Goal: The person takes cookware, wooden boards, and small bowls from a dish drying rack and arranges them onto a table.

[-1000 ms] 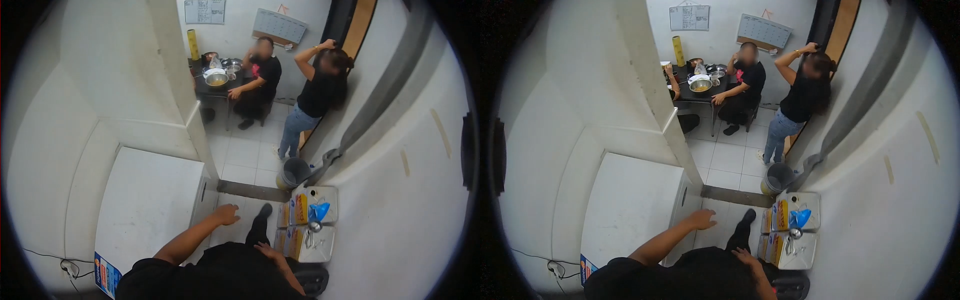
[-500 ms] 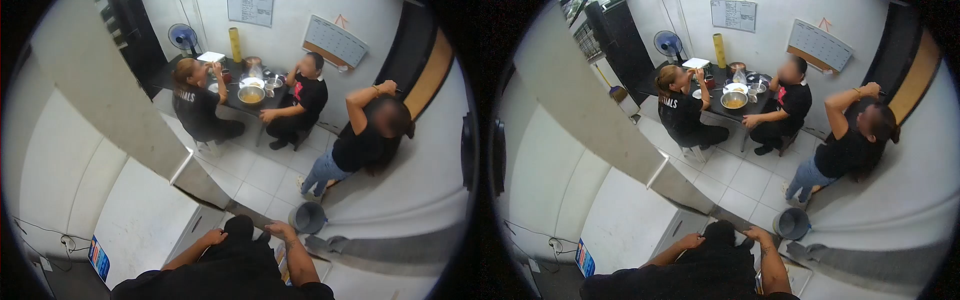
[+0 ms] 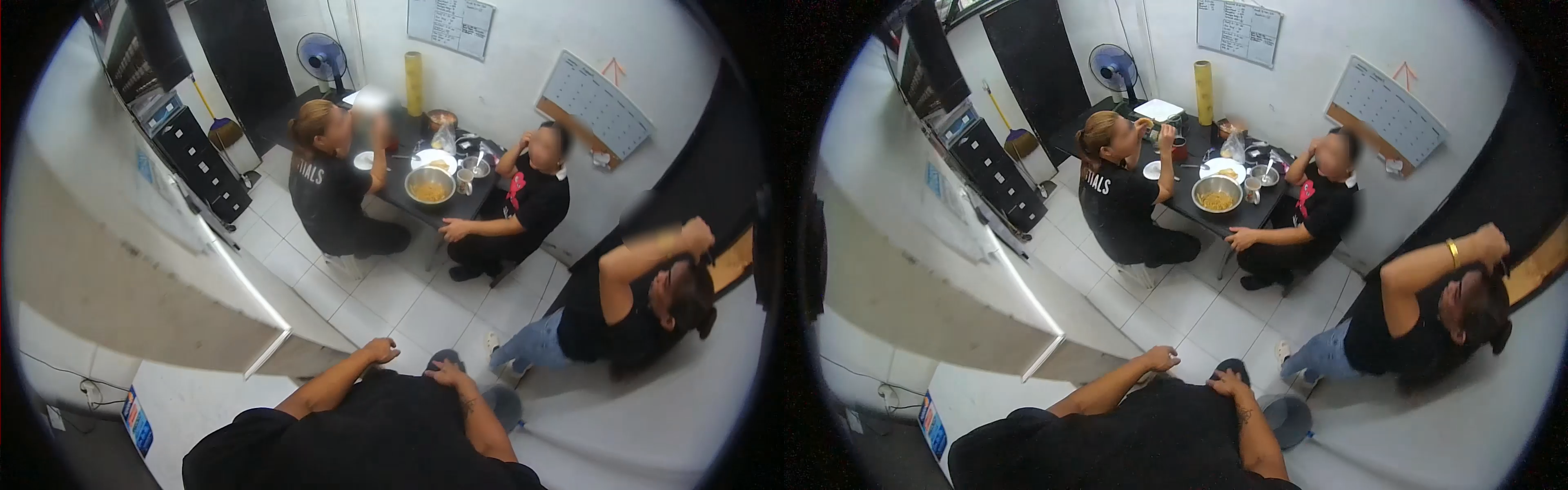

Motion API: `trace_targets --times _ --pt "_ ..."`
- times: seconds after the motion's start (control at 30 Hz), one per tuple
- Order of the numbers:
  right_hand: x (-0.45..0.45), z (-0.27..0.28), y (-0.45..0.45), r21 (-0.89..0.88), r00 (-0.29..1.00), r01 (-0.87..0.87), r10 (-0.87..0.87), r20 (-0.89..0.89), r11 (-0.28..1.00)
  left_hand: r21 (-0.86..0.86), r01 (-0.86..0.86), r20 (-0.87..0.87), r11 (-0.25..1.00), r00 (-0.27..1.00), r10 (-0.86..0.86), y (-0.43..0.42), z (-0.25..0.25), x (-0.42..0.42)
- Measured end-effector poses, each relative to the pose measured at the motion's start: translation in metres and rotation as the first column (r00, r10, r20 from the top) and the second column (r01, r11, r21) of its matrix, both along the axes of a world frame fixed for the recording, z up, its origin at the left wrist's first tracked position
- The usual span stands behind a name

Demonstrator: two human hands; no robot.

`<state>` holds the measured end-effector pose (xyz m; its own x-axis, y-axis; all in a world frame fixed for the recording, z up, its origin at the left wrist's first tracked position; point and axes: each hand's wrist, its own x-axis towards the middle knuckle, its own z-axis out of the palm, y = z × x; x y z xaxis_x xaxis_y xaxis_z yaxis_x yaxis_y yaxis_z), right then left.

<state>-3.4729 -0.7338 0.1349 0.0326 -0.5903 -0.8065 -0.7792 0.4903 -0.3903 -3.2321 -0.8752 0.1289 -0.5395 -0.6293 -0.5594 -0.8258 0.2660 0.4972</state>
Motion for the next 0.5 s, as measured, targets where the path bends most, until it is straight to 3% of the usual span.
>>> trace_targets --times 0.07,0.1,0.13,0.2,0.23,0.3,0.33,0.37,0.43,0.47,0.5 --pt "-0.034 -0.141 -0.029 -0.048 0.929 -0.304 0.307 0.207 0.952 0.145 0.03 0.066 0.989 0.997 -0.04 -0.016 -0.006 -0.013" --pt "-0.05 -0.206 -0.043 -0.103 0.848 -0.418 0.429 0.311 0.903 0.211 0.094 0.086 0.973 0.99 -0.114 -0.028 -0.036 -0.016" --pt "-0.062 -0.201 -0.056 0.028 0.869 -0.276 0.237 0.433 0.961 0.278 0.155 0.098 0.948 0.977 -0.188 -0.04 -0.068 -0.018" --pt "-0.073 -0.098 -0.104 0.351 0.952 -0.042 -0.069 0.299 0.935 0.53 0.179 -0.19 0.829 0.978 -0.089 -0.069 -0.202 -0.019" --pt "-0.087 -0.092 -0.131 0.309 0.959 -0.091 0.0 0.283 0.947 0.656 0.209 -0.295 0.725 0.955 -0.008 -0.083 -0.262 -0.02" --pt "-0.113 -0.099 -0.177 0.191 0.956 -0.21 0.16 0.245 0.959 0.444 -0.239 0.05 0.864 0.969 0.243 -0.091 -0.226 -0.026" --pt "-0.118 -0.106 -0.205 0.212 0.951 -0.234 0.178 0.253 0.949 0.301 -0.453 0.167 0.839 0.891 0.421 -0.094 -0.197 -0.029" --pt "-0.123 -0.135 -0.229 0.32 0.949 -0.269 0.193 0.25 0.908 0.379 -0.51 0.208 0.772 0.86 0.466 -0.107 -0.168 -0.029" --pt "-0.126 -0.125 -0.274 0.412 0.942 -0.318 0.234 0.241 0.854 0.302 -0.506 0.281 0.808 0.857 0.432 -0.128 -0.154 -0.031" --pt "-0.116 -0.121 -0.295 0.094 0.903 -0.395 0.368 0.22 0.914 0.272 -0.467 0.328 0.841 0.867 0.375 -0.146 -0.145 -0.024" --pt "-0.096 -0.108 -0.318 -0.232 0.857 -0.445 0.486 0.169 0.865 0.258 -0.495 0.339 0.829 0.85 0.403 -0.164 -0.131 -0.015"
